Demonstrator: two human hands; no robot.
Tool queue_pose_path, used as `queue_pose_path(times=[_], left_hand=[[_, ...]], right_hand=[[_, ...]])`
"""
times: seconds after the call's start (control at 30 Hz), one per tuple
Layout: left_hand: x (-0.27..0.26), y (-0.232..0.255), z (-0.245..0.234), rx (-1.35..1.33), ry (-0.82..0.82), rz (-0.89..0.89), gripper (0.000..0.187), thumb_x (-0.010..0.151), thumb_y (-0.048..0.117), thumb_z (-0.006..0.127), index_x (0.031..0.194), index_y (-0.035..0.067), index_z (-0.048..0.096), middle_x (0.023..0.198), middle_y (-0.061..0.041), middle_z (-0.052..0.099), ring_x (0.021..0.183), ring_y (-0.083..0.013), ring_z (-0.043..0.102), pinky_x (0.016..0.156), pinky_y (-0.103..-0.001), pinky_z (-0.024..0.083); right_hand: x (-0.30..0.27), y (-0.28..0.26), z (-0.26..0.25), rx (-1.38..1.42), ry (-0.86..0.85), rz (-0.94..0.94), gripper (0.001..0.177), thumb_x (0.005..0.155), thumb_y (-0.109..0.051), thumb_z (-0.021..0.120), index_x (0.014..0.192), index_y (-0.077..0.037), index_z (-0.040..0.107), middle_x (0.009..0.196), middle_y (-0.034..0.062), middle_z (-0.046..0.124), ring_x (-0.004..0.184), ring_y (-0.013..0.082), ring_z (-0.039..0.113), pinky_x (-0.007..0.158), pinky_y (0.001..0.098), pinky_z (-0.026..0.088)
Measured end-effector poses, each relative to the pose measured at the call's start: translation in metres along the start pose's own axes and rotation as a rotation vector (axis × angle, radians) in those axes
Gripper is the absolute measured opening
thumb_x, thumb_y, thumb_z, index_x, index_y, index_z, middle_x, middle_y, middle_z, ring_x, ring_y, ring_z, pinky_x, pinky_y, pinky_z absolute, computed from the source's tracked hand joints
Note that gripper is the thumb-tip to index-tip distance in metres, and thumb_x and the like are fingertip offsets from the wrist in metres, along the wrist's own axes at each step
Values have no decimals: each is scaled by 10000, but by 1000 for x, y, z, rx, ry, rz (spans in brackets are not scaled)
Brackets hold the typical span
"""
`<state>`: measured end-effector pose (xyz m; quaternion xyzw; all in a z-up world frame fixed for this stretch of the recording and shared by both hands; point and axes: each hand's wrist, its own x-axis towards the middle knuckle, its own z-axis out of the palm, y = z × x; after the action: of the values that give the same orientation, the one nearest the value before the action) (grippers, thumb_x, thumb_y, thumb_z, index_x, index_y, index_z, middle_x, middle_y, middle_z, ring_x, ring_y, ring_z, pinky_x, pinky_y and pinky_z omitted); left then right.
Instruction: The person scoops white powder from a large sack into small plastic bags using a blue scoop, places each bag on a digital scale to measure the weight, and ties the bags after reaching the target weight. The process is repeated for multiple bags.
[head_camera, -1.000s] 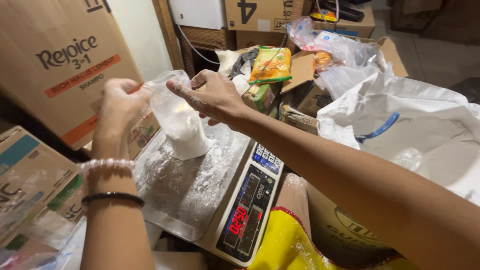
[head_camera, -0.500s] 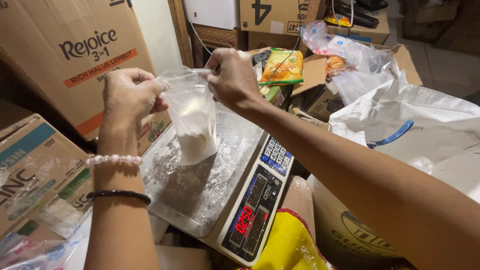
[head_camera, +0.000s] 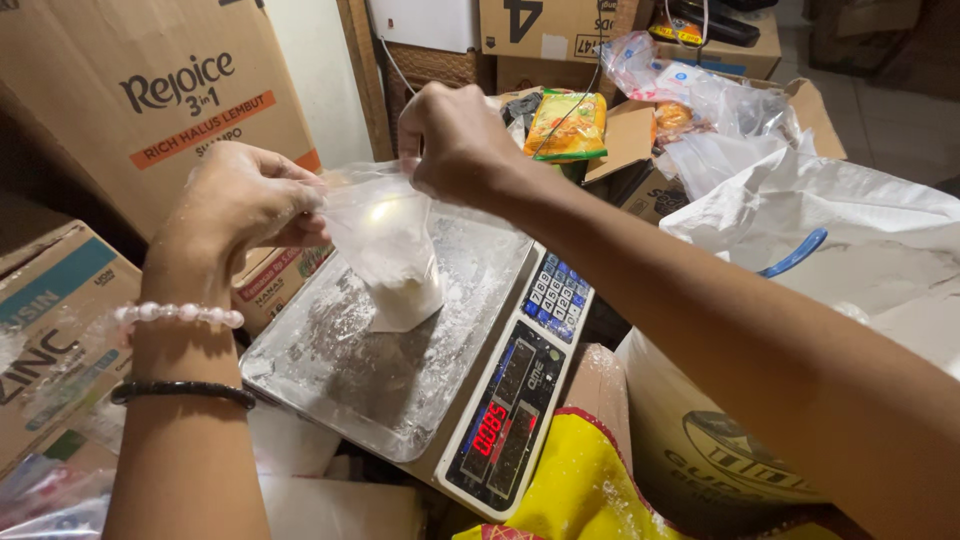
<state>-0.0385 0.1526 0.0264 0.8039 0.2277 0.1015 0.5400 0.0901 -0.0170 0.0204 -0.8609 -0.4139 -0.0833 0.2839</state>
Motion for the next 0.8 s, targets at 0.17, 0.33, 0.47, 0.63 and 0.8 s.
queue_pose_path(times=[0.17,0.33,0.47,0.63,0.8], left_hand=[[1,-8,2,5,86,28,123,882,-15,689,1001,-38,707,795,-154,712,614,-189,699,569,-317,642],[-1,-14,8,37,87,147,125,883,-16,651,999,4,694,860,-112,707,682,-140,708,625,-272,619],[-1,-20,19,29,-20,289,186,854,-55,620,999,14,716,880,-95,676,679,-129,613,587,-269,563],[-5,-30,30,-80,-227,485,126,933,17,640,1022,-38,711,885,-115,654,749,-137,585,662,-272,515],[-12,-69,11,-329,-329,353,590,864,57,724,1394,15,469,1310,-176,594,1210,-208,639,1010,-287,533]], right_hand=[[-7,22,-16,323,18,103,211,769,42,741,937,-81,772,878,84,723,693,119,710,599,249,618],[-38,59,27,662,-233,374,776,684,-32,738,1413,-193,528,1302,167,564,1130,233,625,922,326,617],[-57,63,73,736,-405,-92,968,703,-285,935,1488,-135,389,1523,197,470,1406,290,460,1127,416,418],[-45,43,103,763,-383,-18,756,739,-435,873,1333,-87,559,1287,154,651,1180,239,655,999,404,566],[-35,37,112,652,-219,-23,465,836,-427,809,1105,-61,707,996,72,757,904,178,728,780,348,600]])
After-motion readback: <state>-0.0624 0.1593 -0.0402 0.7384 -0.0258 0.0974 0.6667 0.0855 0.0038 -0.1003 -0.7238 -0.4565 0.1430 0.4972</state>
